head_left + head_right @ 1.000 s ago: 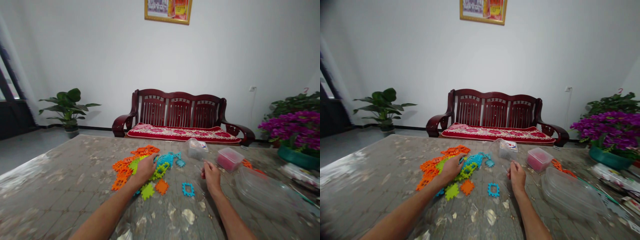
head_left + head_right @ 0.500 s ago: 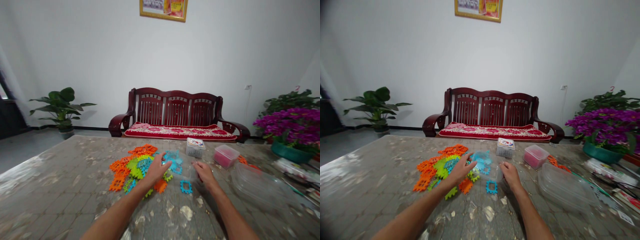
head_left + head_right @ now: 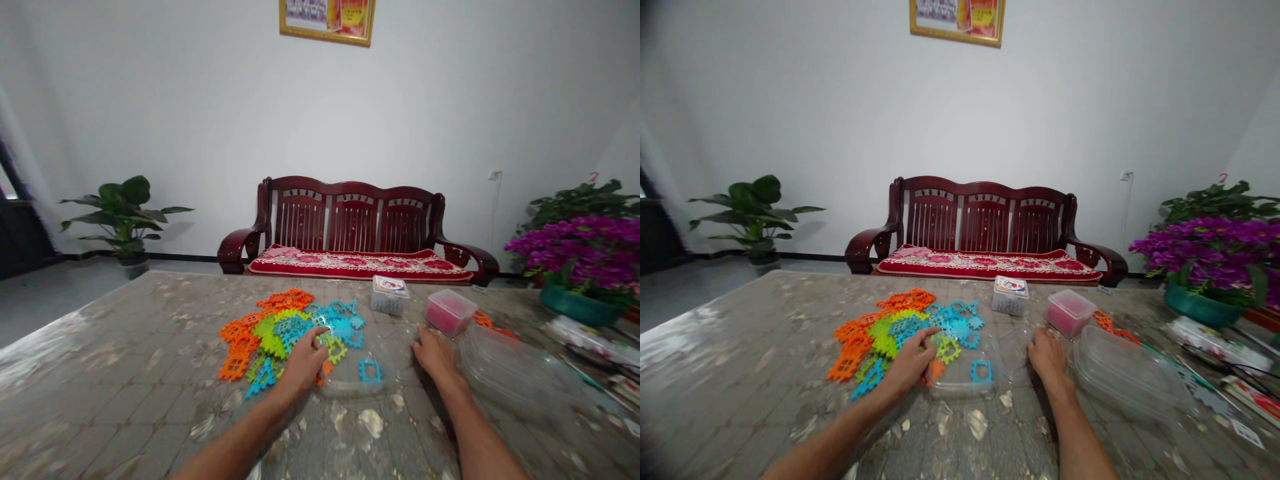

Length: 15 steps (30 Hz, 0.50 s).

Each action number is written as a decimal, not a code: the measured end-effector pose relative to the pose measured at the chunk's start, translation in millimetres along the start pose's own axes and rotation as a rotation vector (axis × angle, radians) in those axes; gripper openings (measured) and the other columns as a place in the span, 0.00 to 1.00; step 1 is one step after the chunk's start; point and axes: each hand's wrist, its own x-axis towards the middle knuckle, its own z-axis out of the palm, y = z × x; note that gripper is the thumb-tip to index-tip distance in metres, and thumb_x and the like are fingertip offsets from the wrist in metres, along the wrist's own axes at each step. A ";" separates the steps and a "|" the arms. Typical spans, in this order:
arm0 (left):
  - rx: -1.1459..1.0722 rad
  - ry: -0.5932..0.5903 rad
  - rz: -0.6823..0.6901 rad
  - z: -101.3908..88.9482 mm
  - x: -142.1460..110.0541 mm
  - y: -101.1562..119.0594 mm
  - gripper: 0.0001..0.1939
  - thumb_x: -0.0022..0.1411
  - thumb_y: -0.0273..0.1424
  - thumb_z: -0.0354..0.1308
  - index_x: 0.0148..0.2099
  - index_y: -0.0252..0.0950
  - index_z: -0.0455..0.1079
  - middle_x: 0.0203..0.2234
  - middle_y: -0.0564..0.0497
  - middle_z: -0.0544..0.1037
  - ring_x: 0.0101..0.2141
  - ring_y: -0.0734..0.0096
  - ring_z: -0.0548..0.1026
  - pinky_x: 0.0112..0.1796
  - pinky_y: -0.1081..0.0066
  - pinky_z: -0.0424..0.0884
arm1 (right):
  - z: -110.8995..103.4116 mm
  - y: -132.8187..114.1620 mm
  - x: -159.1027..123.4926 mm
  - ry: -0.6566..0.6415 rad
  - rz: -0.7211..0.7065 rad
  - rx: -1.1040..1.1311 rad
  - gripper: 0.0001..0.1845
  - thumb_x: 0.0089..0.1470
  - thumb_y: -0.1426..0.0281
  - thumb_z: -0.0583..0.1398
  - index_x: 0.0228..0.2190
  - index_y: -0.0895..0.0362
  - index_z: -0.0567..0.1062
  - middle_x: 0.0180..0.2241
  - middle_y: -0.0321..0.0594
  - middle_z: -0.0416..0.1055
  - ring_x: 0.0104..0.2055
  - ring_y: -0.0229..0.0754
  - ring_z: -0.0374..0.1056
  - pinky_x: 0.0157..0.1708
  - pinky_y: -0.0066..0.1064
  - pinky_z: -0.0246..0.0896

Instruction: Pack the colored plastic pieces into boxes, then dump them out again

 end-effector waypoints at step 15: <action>-0.164 0.038 -0.063 0.8 -17.7 -18.2 0.24 0.58 0.33 0.54 0.57 0.33 0.70 0.17 0.62 0.67 0.21 0.70 0.70 0.27 0.72 0.65 | -49.9 -20.9 17.3 0.267 0.264 0.877 0.29 0.52 0.54 0.57 0.47 0.61 0.75 0.34 0.45 0.78 0.30 0.46 0.76 0.28 0.35 0.73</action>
